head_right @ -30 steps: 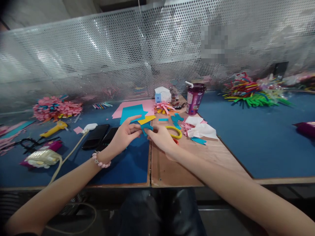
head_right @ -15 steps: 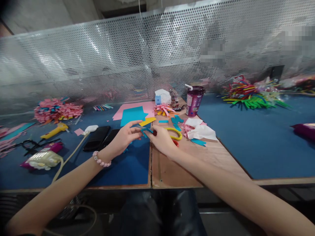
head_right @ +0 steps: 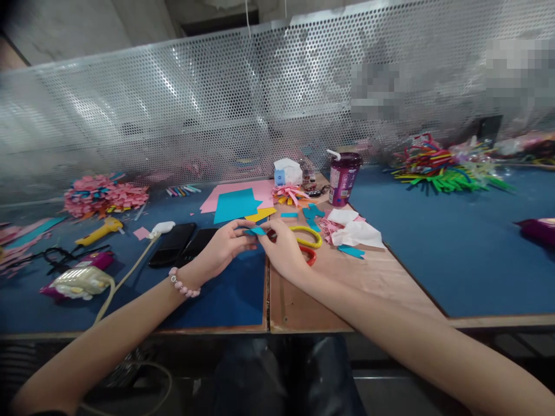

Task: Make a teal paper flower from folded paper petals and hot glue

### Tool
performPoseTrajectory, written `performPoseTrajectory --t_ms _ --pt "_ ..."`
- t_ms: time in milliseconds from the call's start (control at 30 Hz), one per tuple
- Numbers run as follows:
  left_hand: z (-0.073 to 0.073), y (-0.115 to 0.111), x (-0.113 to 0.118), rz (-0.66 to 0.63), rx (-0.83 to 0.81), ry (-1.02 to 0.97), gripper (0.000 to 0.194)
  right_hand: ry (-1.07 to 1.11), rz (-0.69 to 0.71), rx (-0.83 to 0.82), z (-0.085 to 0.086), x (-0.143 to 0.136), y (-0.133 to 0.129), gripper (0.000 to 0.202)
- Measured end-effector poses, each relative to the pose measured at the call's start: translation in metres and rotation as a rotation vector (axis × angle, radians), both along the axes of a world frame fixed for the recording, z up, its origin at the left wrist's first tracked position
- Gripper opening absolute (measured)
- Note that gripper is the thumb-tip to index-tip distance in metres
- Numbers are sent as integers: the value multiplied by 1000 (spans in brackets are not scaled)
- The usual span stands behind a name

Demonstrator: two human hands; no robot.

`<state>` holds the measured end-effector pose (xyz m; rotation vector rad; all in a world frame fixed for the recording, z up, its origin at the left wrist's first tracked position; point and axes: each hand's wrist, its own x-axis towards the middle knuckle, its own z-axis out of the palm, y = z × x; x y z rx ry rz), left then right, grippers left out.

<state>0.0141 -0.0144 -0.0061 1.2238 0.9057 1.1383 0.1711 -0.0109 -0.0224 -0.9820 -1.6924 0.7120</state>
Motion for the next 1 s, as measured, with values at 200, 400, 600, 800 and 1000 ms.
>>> performPoseTrajectory --t_ms 200,400,600,800,1000 --pt "3 -4 4 10 -39 -63 35 83 2 -40 -4 -3 1 20" --pt "2 -5 5 58 -18 -36 43 144 15 -36 -6 -3 3 19" --pt "3 -4 5 73 -15 -34 53 221 58 -90 -7 -3 5 21" --pt "0 -1 2 62 44 -26 56 255 70 -133 -6 -3 5 22" --pt "-6 3 -1 -17 104 68 30 207 -16 -106 -4 7 13 21"
